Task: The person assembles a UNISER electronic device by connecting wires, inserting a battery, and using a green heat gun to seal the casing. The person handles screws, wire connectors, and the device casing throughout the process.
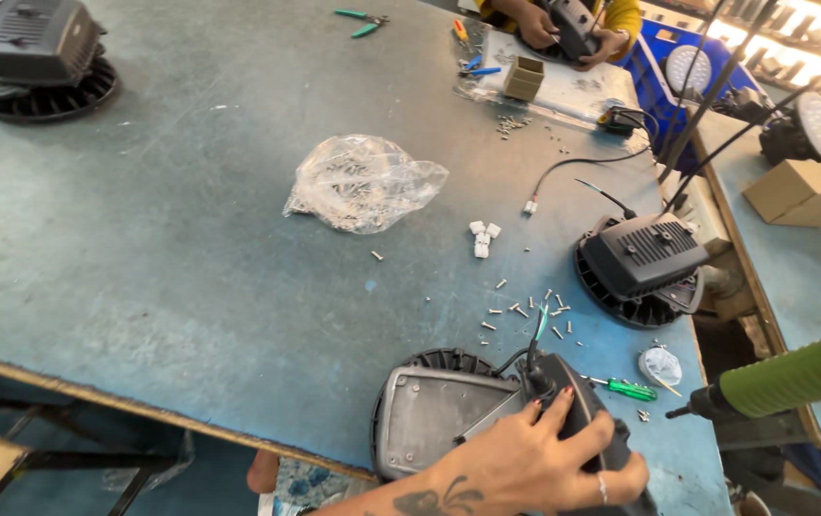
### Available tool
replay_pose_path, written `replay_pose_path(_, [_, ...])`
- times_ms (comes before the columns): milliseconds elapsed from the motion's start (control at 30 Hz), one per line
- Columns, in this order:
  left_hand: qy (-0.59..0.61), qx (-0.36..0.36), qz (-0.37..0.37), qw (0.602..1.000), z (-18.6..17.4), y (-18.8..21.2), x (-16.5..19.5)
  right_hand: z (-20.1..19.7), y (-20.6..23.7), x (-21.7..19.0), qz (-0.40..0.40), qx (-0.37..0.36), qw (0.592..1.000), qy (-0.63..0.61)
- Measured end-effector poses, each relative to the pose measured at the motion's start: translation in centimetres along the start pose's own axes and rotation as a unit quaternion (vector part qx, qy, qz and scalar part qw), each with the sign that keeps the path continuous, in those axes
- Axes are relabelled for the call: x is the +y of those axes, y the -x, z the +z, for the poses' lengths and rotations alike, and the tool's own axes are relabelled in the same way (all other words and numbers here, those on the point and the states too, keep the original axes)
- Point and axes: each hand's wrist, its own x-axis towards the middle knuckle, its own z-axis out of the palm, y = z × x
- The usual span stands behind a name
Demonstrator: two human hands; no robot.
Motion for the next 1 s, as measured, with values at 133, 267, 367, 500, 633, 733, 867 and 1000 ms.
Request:
replay_pose_path(133, [0.016, -0.010, 0.009, 1.000, 0.1, 0.6, 0.2, 0.4, -0.2, -1.4, -0.020, 0.004, 0.997, 0.074])
replay_pose_path(267, [0.041, -0.030, 0.008, 0.999, 0.0, 0.8, 0.1, 0.3, 1.6, -2.3, -0.040, 0.006, 0.992, 0.118])
replay_pose_path(367, [0.052, -0.041, 0.008, 0.998, -0.4, 0.9, -0.1, 0.6, 2.8, -2.7, -0.052, 0.006, 0.989, 0.139])
replay_pose_path(500, [0.074, -0.033, 0.001, 0.997, -1.0, 1.1, -0.6, 0.5, 3.1, -3.3, -0.065, 0.004, 0.986, 0.156])
replay_pose_path(633, [0.059, -0.033, 0.017, 0.998, -0.4, 0.9, -1.0, 0.7, 2.9, -4.0, -0.071, 0.003, 0.983, 0.168])
replay_pose_path(733, [0.029, -0.030, 0.032, 0.999, 0.0, 0.9, -0.8, 1.3, 2.7, -4.3, -0.077, 0.000, 0.982, 0.174])
replay_pose_path(867, [0.042, -0.045, 0.038, 0.997, 0.1, 1.1, -1.5, 1.5, 2.7, -4.7, -0.081, -0.005, 0.980, 0.182])
replay_pose_path(1000, [0.067, -0.053, 0.034, 0.996, 0.1, 0.9, -1.8, 1.2, 2.1, -5.2, -0.085, -0.006, 0.979, 0.186])
